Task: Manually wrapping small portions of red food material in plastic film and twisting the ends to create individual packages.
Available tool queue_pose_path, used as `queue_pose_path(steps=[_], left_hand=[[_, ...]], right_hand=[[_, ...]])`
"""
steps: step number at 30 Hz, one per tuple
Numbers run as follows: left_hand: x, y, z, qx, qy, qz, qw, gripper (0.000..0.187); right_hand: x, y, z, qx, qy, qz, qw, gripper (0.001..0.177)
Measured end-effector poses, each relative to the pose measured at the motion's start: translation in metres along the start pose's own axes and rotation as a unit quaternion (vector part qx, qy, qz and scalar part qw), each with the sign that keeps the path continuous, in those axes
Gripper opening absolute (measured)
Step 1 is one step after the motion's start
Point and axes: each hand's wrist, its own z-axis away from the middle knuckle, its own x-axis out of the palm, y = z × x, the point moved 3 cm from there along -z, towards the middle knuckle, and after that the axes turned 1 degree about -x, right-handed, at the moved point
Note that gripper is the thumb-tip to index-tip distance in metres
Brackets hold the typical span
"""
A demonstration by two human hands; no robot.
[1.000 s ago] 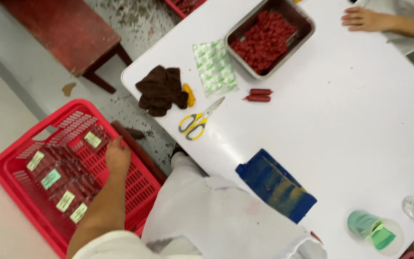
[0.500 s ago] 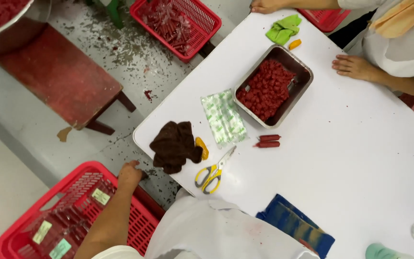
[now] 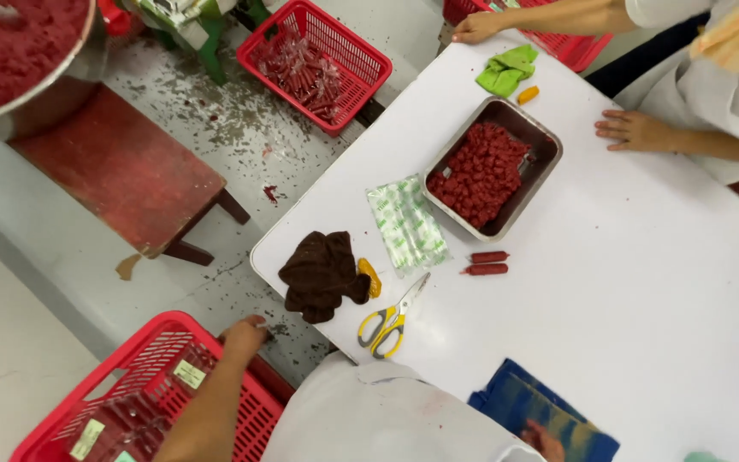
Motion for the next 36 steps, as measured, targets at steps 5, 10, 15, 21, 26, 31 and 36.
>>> queue_pose_path(steps=[5, 10, 15, 21, 26, 31, 36], left_hand=[[0.056, -0.009, 0.033, 0.087, -0.039, -0.046, 0.994, 0.039], [0.062, -0.010, 0.055, 0.017, -0.095, -0.078, 0.992, 0.044], [0.030, 0.010, 0.042, -0.019, -0.030, 0.001, 0.999, 0.048], [-0.009, 0.041, 0.030, -0.007, -0.048, 0.018, 0.999, 0.042], [-0.024, 0.028, -0.036, 0.025, -0.012, 0.005, 1.000, 0.047], [-0.062, 0.034, -0.105, -0.026, -0.011, 0.028, 0.999, 0.042], [-0.093, 0.044, -0.181, 0.049, -0.096, -0.042, 0.993, 0.044]], right_hand=[[-0.026, -0.120, 0.041, 0.062, 0.284, -0.033, 0.956, 0.037], [-0.039, -0.149, 0.051, 0.085, 0.232, -0.144, 0.958, 0.035], [-0.045, -0.161, 0.049, 0.035, 0.236, -0.141, 0.961, 0.034], [-0.059, -0.210, 0.023, -0.012, 0.258, -0.155, 0.954, 0.031], [-0.064, -0.304, -0.012, 0.019, 0.231, -0.168, 0.958, 0.026], [-0.031, -0.418, -0.061, -0.086, 0.224, -0.138, 0.961, 0.025], [0.023, -0.544, -0.109, -0.219, 0.123, -0.127, 0.960, 0.029]])
